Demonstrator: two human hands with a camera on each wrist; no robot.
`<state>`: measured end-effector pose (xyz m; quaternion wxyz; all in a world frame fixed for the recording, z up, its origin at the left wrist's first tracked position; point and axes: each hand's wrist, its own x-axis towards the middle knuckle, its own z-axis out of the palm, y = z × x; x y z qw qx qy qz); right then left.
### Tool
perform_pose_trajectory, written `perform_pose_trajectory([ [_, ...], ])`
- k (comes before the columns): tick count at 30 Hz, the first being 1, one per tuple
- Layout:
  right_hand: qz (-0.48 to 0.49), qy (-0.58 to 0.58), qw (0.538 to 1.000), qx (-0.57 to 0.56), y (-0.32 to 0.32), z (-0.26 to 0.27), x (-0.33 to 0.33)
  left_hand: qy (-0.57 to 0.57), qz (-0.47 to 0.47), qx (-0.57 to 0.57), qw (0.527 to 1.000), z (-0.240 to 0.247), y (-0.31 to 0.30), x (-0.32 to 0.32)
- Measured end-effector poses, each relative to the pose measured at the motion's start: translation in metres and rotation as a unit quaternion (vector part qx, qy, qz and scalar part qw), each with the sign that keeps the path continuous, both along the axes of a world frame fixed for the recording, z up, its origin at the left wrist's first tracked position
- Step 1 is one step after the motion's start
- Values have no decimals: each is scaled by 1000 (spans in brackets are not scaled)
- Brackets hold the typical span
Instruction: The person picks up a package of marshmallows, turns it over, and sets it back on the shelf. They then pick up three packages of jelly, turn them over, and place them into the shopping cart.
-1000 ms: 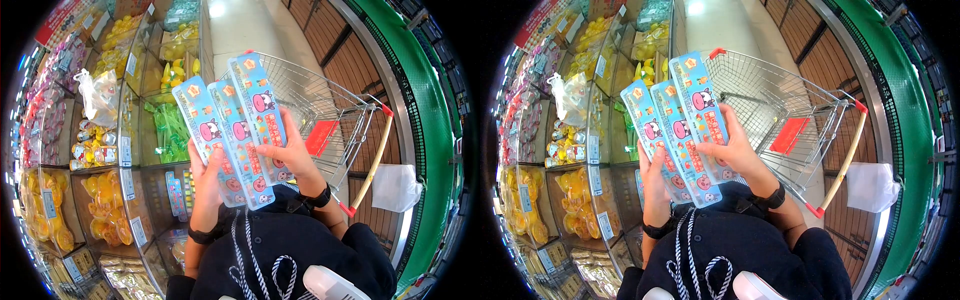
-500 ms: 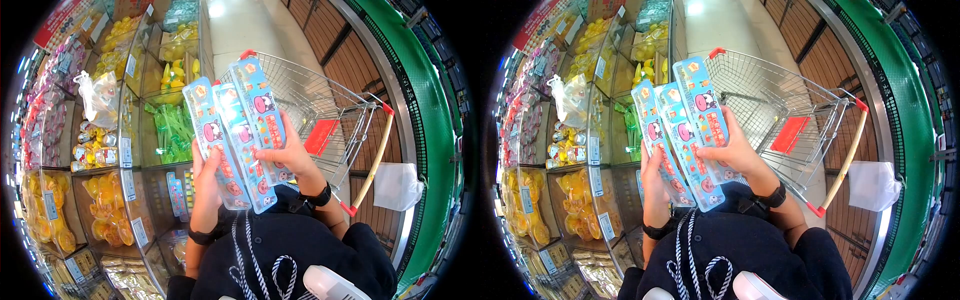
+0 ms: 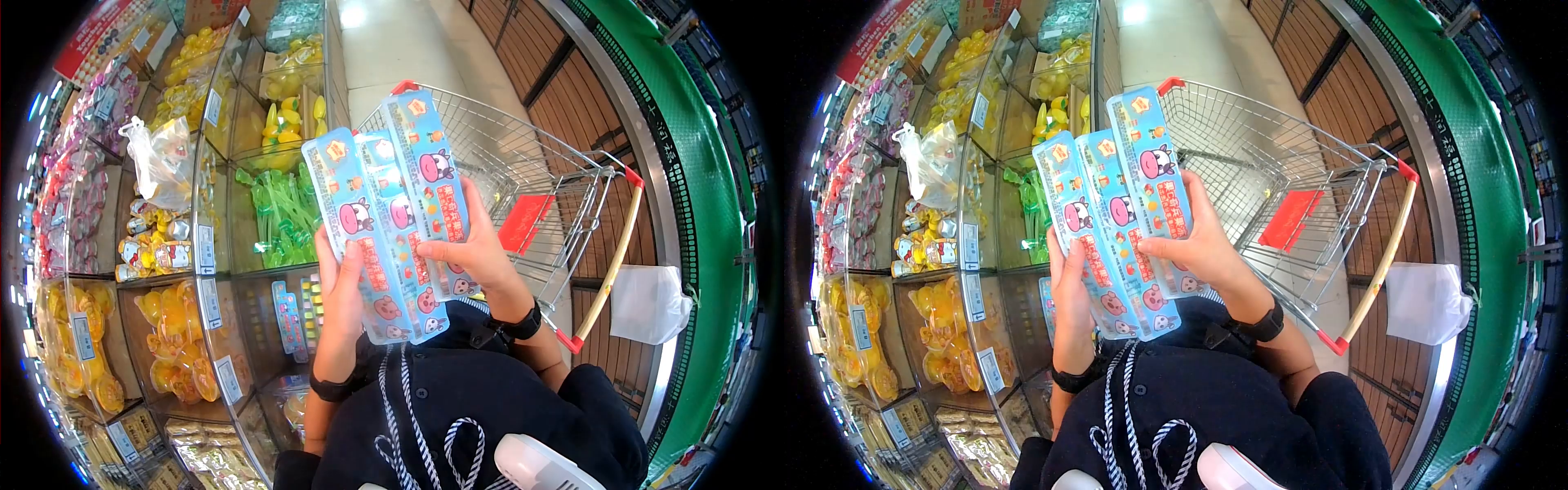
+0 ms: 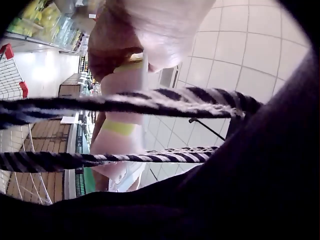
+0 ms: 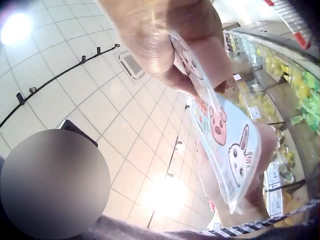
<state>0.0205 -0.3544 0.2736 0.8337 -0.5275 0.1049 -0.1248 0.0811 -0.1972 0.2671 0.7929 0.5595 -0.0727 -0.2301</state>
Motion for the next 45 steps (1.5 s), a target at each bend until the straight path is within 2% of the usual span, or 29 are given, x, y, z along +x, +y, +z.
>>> perform_pose_trajectory([
  [9, -2, -4, 1000, -1, -3, -2, 0, -43, -22, 31, 998, 2, -1, 0],
  [45, -19, -25, 999, 5, 0, 1, 2, -26, -17, 42, 999, 3, -2, 0],
])
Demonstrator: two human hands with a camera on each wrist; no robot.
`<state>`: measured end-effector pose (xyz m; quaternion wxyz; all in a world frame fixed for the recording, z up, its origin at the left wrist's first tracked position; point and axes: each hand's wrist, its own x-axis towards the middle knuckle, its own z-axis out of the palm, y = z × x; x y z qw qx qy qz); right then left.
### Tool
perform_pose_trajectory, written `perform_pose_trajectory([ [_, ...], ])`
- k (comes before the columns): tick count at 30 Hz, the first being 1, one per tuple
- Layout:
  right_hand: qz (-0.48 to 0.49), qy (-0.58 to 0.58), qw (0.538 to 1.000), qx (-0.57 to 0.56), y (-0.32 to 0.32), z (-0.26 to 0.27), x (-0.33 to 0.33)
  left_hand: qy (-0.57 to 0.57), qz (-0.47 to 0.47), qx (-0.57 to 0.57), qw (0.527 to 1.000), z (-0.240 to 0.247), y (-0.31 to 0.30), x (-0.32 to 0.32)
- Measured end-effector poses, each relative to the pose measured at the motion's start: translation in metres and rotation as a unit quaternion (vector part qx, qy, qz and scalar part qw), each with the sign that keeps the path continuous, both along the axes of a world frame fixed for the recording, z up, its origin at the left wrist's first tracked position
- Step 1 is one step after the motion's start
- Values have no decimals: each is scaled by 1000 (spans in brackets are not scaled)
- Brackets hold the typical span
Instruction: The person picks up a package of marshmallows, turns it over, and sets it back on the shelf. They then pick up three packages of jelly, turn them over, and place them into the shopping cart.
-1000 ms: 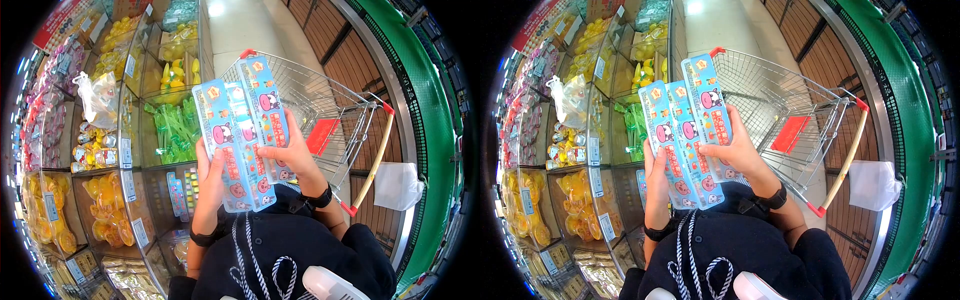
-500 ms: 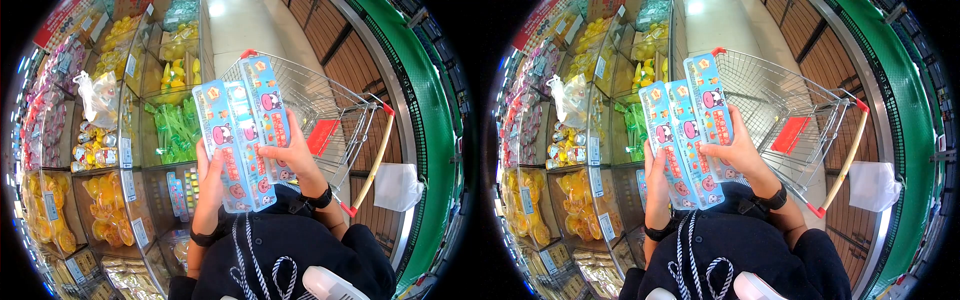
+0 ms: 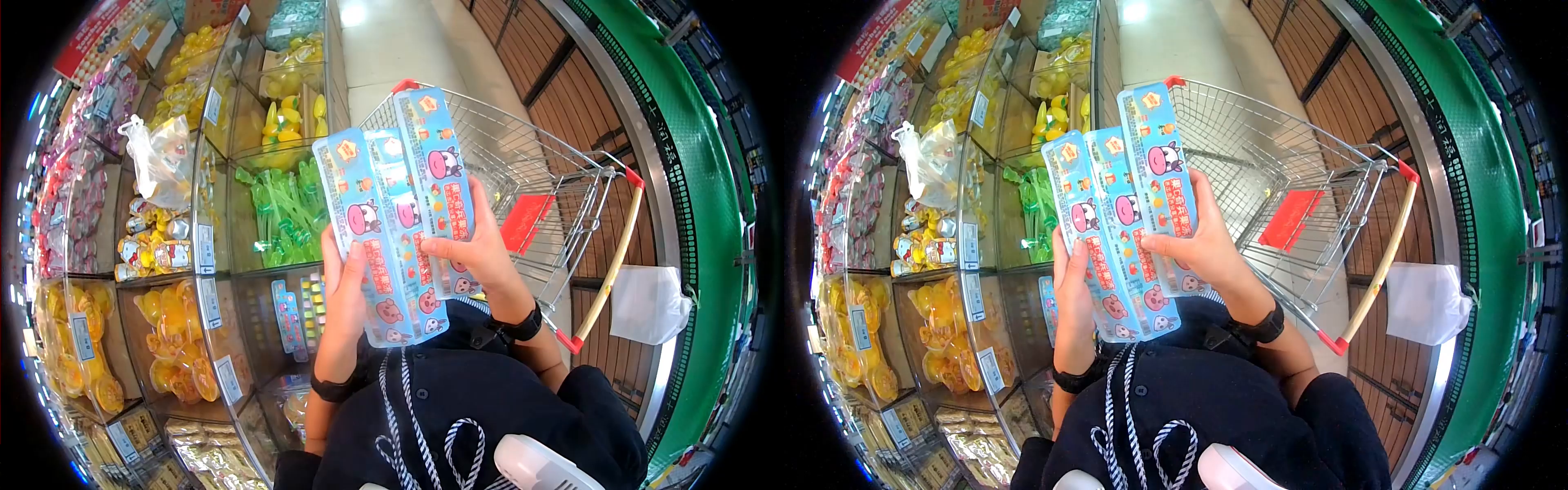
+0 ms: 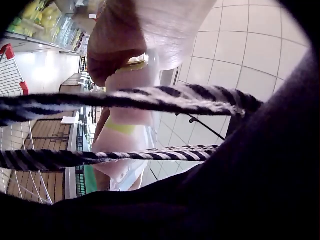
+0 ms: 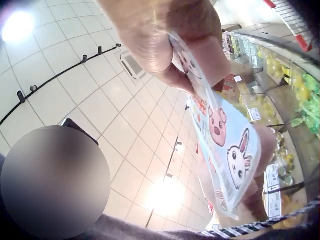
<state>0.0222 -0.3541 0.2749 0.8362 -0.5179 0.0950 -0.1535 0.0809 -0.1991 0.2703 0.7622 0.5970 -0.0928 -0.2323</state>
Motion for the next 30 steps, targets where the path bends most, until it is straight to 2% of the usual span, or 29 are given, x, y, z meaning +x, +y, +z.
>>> perform_pose_trajectory([
  [6, 3, 2, 1000, 8, 0, 0, 1, 20, -20, 9, 1000, -8, 7, 4],
  [9, 0, 1, 1000, 8, 0, 0, 1, 31, -13, -46, 998, 0, 0, 1],
  [15, -2, 1, 1000, 11, 0, -1, 2, 22, -16, -38, 999, -3, 0, 2],
  [21, 0, 8, 1000, 8, -2, -1, 2, 3, -17, 25, 1000, -6, 4, 5],
  [30, 1, 11, 1000, 12, -3, 0, 2, -13, -33, -13, 999, -1, 0, 3],
])
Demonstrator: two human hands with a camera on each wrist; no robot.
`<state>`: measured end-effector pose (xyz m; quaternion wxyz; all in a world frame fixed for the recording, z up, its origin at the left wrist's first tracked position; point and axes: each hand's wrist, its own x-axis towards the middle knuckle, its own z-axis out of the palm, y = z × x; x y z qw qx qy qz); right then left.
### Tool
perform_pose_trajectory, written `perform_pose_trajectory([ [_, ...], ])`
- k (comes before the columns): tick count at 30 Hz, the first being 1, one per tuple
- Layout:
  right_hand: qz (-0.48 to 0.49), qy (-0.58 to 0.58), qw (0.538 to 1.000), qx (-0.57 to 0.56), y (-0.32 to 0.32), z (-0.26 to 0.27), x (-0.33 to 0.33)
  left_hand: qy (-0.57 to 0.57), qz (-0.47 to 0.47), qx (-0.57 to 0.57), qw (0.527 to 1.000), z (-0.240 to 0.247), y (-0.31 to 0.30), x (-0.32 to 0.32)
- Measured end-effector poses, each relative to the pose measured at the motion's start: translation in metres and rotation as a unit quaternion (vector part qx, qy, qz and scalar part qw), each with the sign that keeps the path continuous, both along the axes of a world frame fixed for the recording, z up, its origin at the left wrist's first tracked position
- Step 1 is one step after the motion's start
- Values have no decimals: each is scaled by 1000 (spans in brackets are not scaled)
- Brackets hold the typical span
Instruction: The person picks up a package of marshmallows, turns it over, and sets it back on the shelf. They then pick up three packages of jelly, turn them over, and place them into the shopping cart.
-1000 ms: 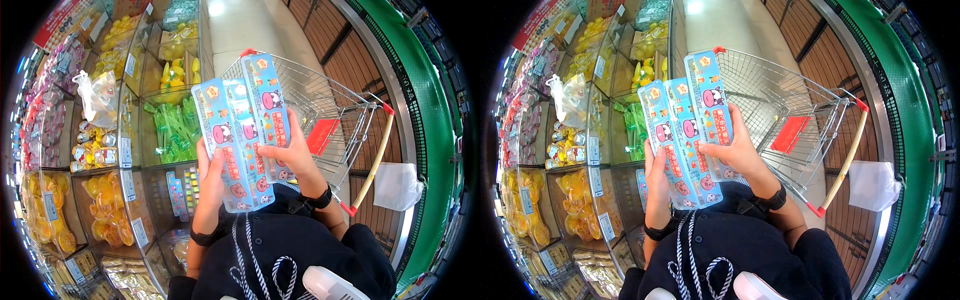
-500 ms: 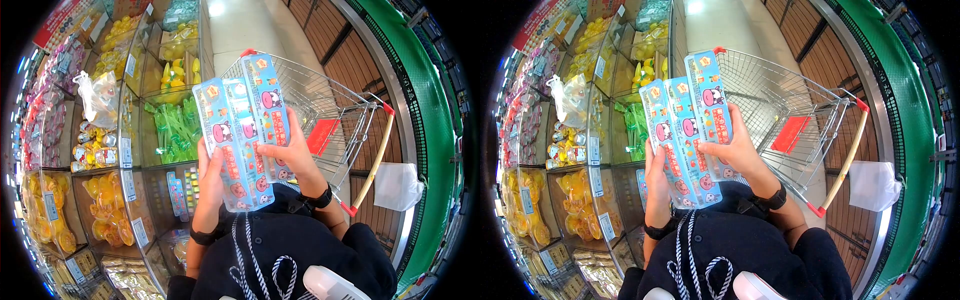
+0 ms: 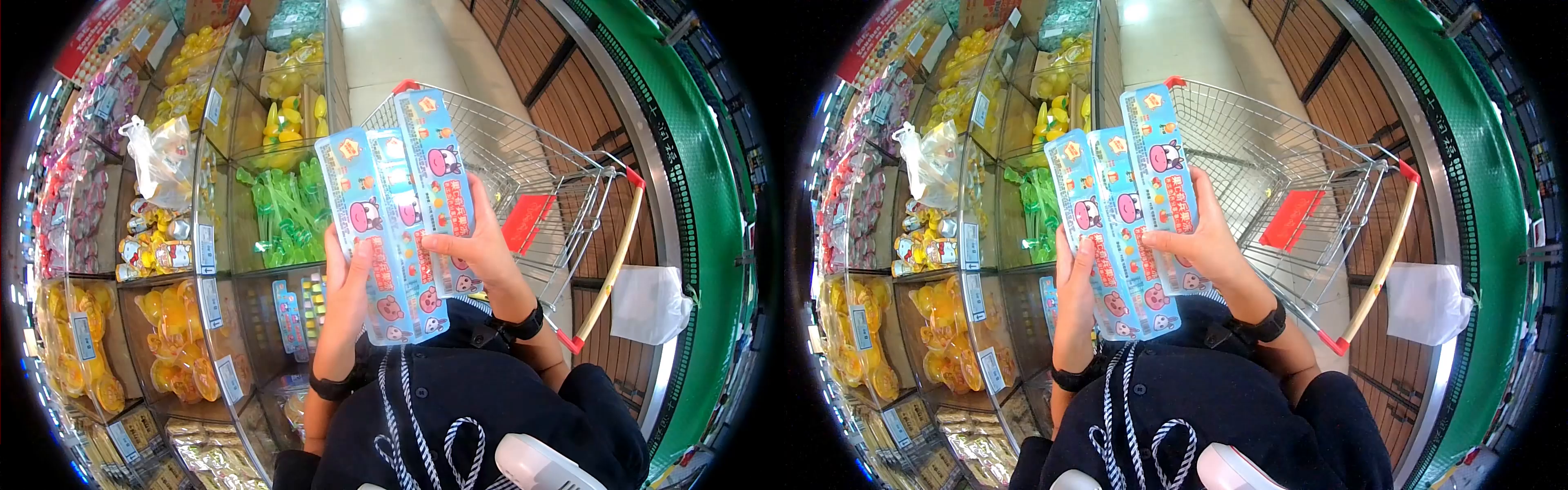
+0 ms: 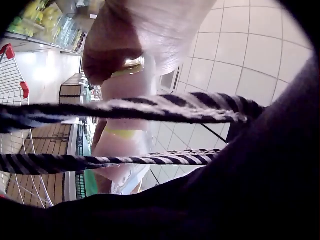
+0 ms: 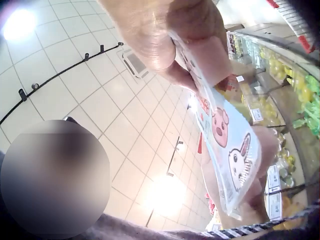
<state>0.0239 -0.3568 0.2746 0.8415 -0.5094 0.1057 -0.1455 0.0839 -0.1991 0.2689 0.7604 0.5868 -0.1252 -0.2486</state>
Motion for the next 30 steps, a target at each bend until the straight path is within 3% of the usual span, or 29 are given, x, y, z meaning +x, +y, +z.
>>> perform_pose_trajectory([
  [21, -22, 10, 997, -74, 4, 5, -2, -123, 32, 81, 989, -6, -2, -4],
  [30, -24, -8, 995, -97, 5, 5, -4, -129, 36, 66, 989, -6, -4, -6],
])
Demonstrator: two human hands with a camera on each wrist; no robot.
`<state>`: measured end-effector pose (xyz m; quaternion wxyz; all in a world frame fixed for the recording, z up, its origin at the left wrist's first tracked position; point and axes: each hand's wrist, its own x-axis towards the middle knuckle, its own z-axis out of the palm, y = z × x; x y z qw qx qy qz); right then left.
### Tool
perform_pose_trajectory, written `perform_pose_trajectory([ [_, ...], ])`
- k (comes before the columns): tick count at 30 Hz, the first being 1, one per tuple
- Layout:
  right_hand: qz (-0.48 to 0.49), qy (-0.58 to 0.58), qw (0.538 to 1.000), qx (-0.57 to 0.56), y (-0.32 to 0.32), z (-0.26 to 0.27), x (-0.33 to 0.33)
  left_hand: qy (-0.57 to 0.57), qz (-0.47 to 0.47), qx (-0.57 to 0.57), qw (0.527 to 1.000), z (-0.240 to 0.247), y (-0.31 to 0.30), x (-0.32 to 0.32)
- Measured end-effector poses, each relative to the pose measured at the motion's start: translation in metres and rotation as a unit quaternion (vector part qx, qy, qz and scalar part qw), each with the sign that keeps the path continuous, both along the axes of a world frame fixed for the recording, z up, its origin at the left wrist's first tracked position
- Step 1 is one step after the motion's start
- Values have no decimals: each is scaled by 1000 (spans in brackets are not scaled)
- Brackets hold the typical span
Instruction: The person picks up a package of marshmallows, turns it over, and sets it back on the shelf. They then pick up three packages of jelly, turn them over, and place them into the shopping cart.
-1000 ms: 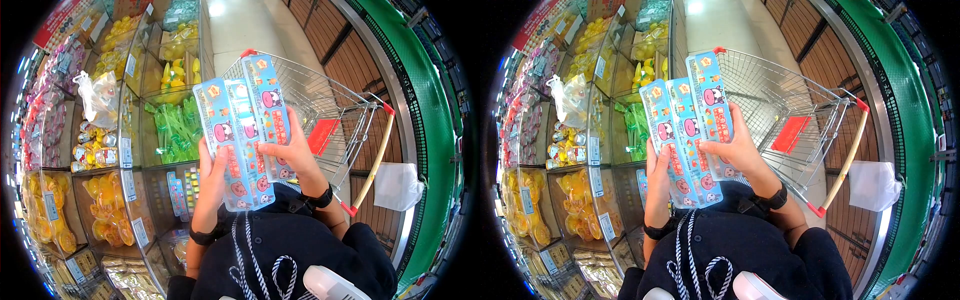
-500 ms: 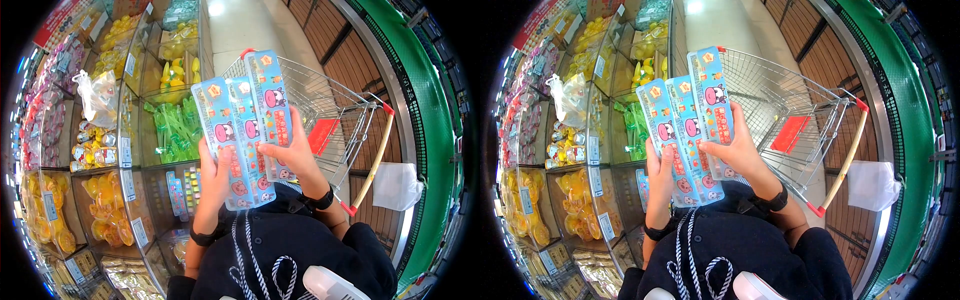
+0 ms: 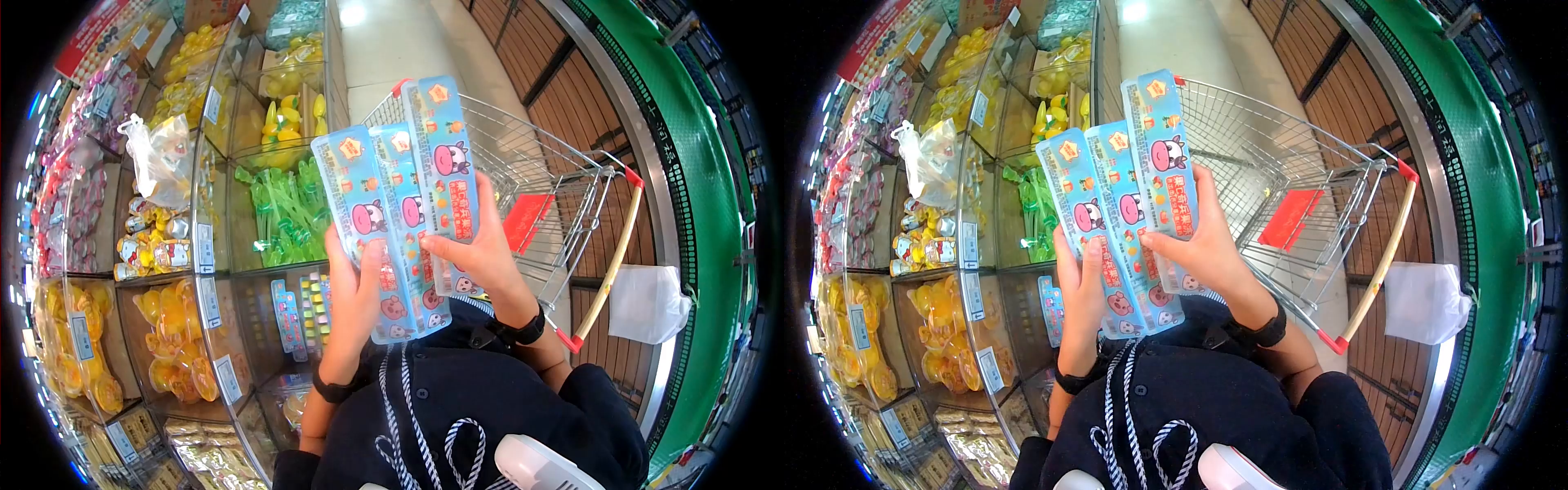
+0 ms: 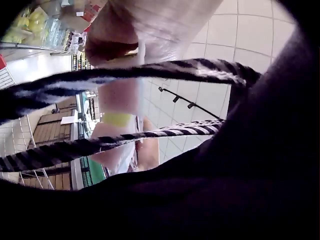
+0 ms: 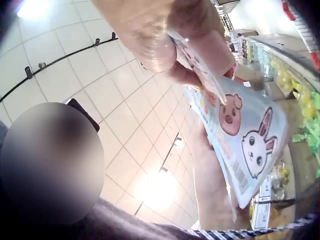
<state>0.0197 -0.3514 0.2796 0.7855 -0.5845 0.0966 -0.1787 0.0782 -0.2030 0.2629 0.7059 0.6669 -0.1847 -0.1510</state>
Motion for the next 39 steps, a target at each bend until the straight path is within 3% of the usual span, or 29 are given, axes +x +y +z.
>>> perform_pose_trajectory([
  [3, 0, 1, 1000, -17, 0, 1, -1, 50, 14, -28, 998, 12, -2, -4],
  [33, -13, 12, 998, -52, 3, -1, 1, -12, 10, 60, 998, 4, 3, 1],
  [39, -1, 7, 1000, -5, 0, 0, 2, 47, -7, -29, 998, 6, -1, 0],
])
